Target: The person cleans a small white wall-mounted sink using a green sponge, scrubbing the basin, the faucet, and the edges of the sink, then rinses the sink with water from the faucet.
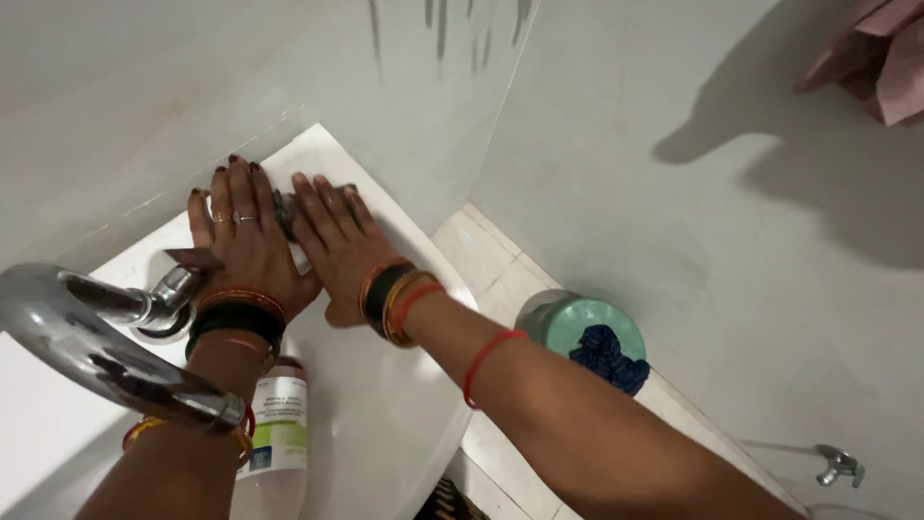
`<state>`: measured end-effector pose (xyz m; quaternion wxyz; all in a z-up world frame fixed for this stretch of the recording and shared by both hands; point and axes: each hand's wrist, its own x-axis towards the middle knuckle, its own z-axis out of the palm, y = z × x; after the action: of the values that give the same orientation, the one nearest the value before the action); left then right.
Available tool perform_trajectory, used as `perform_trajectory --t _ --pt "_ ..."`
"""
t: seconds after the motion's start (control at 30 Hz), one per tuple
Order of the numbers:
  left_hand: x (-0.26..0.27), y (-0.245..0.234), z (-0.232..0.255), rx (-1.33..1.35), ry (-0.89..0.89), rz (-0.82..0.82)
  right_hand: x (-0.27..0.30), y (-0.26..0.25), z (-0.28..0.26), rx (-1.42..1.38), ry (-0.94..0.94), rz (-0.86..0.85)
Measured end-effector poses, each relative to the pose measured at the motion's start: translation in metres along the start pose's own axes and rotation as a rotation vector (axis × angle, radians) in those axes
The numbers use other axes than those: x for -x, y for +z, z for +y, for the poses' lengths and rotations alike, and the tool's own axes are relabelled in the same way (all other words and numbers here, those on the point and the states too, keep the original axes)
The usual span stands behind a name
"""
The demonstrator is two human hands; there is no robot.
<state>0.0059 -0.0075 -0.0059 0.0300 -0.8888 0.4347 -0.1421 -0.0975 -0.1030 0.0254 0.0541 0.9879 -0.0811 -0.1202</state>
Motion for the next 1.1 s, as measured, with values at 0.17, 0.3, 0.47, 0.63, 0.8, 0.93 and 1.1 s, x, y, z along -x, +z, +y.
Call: perform_trajectory --t 0.17,0.3,0.47,0.63,0.8,0.93,1.1 --pt "0.001 -0.001 -0.001 0.065 -0.008 -0.073 -0.034 -0.013 0.015 -0.040 -0.030 0.181" --pt "-0.001 0.012 -0.003 0.101 0.005 0.001 -0.002 -0.009 -0.006 0.015 0.022 -0.034" --pt "0.002 0.016 -0.004 0.149 0.009 0.048 -0.019 -0.021 0.007 -0.004 0.016 0.064" --pt "0.000 0.017 -0.004 0.148 0.012 -0.031 -0.015 -0.020 -0.004 0.012 0.073 -0.015" --pt "0.004 0.009 -0.006 -0.012 0.018 0.002 -0.004 0.010 -0.008 0.011 0.056 0.179" --pt "0.005 -0.002 -0.006 0.064 0.010 -0.035 -0.047 0.007 0.012 -0.106 0.029 0.299" --pt "0.007 0.005 -0.008 0.250 0.014 0.093 -0.052 0.013 0.014 -0.575 0.099 0.615"
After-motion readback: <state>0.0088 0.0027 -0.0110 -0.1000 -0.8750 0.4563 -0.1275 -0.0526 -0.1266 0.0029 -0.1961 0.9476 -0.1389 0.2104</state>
